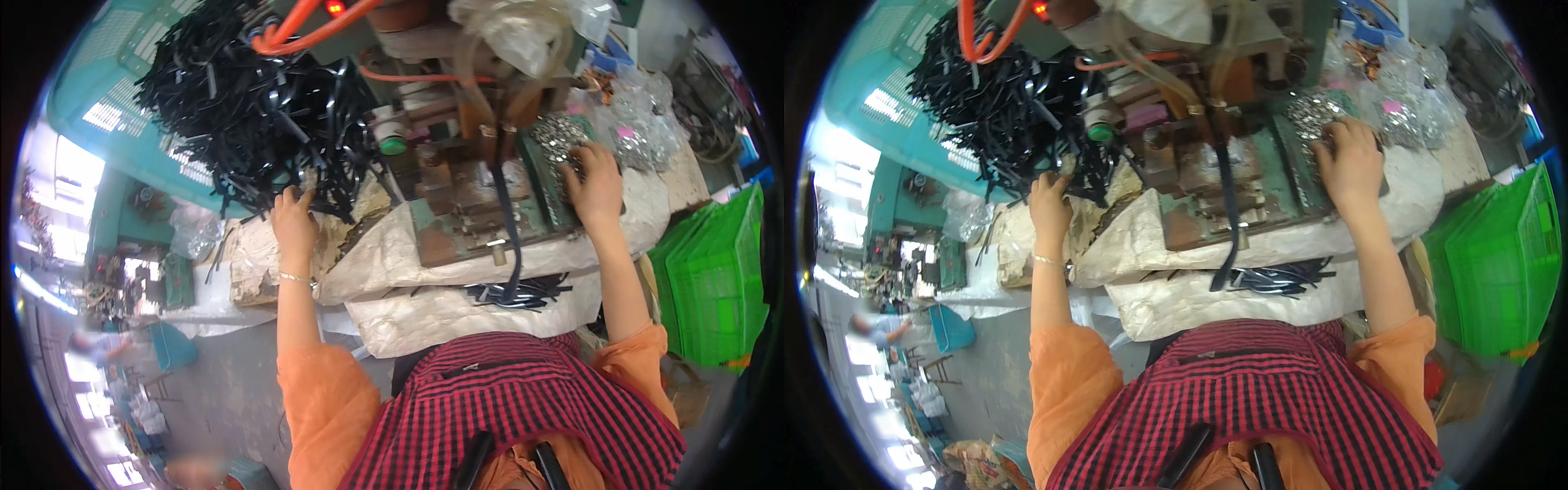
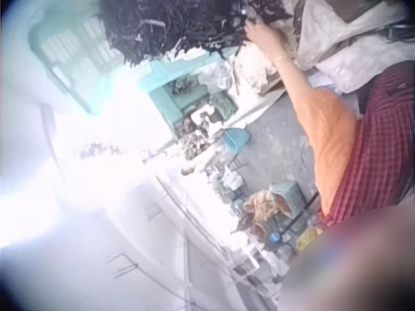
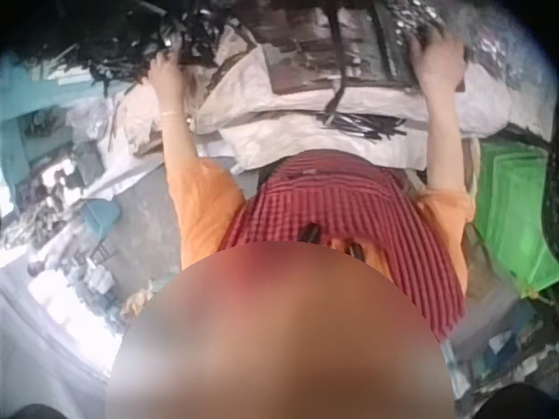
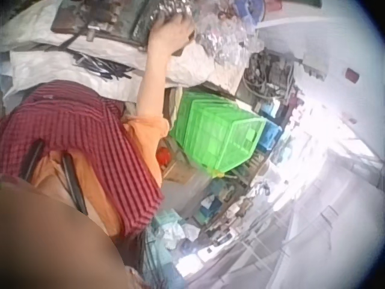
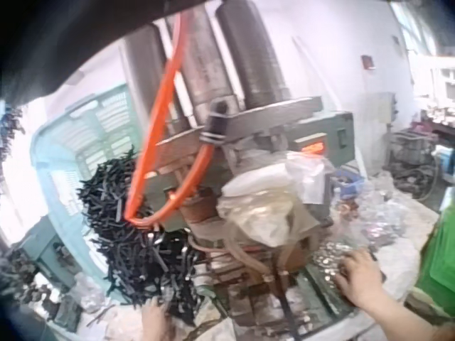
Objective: The person repeatedly picks a black plastic cable tie and a small metal pin, inserts the pin into the tie, and feeds the assembly into a press machine. The person then removes the finished unit and places it into a green basket. This cycle continues throughout the clip.
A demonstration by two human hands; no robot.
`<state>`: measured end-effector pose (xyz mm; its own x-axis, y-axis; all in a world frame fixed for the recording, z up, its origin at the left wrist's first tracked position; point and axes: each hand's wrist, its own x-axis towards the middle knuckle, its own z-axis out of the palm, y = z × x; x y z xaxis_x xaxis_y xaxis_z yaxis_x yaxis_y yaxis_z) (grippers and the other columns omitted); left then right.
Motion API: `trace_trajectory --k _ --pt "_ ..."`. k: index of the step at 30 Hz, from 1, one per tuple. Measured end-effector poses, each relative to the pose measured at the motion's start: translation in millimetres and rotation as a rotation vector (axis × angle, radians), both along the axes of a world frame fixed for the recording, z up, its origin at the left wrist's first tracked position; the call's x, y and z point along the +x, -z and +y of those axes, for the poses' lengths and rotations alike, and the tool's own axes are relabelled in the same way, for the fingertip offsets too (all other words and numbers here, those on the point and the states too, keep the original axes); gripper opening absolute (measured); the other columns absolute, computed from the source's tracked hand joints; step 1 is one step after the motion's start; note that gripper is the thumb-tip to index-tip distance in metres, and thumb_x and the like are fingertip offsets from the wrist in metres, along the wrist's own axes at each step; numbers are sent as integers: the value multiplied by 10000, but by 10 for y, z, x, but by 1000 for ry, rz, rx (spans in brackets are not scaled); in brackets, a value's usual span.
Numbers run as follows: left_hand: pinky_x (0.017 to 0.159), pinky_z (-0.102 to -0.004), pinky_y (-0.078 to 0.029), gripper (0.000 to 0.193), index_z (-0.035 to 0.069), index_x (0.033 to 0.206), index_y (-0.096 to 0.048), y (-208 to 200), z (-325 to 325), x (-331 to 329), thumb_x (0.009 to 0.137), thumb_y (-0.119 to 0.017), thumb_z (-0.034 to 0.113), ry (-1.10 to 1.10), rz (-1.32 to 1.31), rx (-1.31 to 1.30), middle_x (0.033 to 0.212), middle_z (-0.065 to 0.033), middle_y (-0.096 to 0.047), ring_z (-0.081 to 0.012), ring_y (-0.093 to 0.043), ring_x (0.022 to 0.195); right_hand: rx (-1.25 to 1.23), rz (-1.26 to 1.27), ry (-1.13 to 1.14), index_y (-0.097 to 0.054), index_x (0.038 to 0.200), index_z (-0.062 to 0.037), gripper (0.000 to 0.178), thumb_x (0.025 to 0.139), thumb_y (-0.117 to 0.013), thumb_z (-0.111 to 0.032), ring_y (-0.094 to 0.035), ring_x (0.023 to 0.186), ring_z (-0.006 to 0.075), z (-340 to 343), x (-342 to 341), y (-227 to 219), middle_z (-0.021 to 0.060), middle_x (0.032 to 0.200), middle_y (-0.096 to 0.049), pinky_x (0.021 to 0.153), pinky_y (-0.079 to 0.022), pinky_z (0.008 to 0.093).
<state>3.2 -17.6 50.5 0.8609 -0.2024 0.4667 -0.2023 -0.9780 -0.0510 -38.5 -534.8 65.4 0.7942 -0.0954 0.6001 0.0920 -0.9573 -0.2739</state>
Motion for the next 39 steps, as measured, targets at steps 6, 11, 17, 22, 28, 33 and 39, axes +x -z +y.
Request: trace_trajectory --k 6,11,17,22,28,33,39 --pt "780 -451 -513 221 42 955 -689 362 203 176 739 -653 12 13 -58 10 944 -129 -646 -351 -621 903 54 -69 -53 -705 882 -46 158 774 -784 -129 -640 1054 339 -60 -17 80 127 1075 -695 867 -526 446" --pt "744 -442 -527 208 45 1011 -667 291 241 124 804 -664 23 -29 -81 -51 970 -141 -673 -365 -642 863 238 -172 -35 -726 959 -50 89 874 -707 -65 -687 871 284 -26 -94 8 92 981 -726 805 -537 365" --pt "580 -302 -488 161 49 1014 -627 178 -315 -208 1010 -637 210 -79 -76 -1085 870 -93 -691 -173 -622 701 1260 35 -208 -732 1117 -15 180 948 -693 -63 -660 936 82 143 -251 -233 26 1002 -737 838 -513 233" --pt "540 -256 -467 338 -7 1164 -578 -855 -1508 -488 1096 -435 291 337 -104 -1606 927 -135 -633 -166 -593 704 969 -20 -485 -698 1065 17 134 946 -653 -25 -690 951 141 772 -190 -677 89 1015 -734 859 -525 261" --pt "654 -276 -550 271 -98 1083 -611 -1464 -2090 -438 1058 -526 158 702 -262 -1074 1032 -196 -632 -244 -687 739 1346 157 -585 -554 1242 37 309 938 -607 12 -692 959 133 1190 -186 -826 117 1021 -729 860 -522 264" --pt "687 -331 -613 97 -90 1037 -604 -1439 -2180 -484 987 -613 -8 717 -270 -1359 1046 -228 -657 -257 -715 757 1325 268 -582 -432 1446 40 528 939 -579 26 -633 1085 136 1161 -279 -1069 107 1229 -654 979 -477 284" --pt "616 -295 -554 199 38 986 -732 -879 -2193 -610 798 -776 -11 1000 -292 -458 1011 -159 -759 -226 -700 708 589 103 -427 -636 1239 -14 394 850 -663 -70 -562 1261 386 635 -219 -578 218 1305 -626 1078 -452 452"
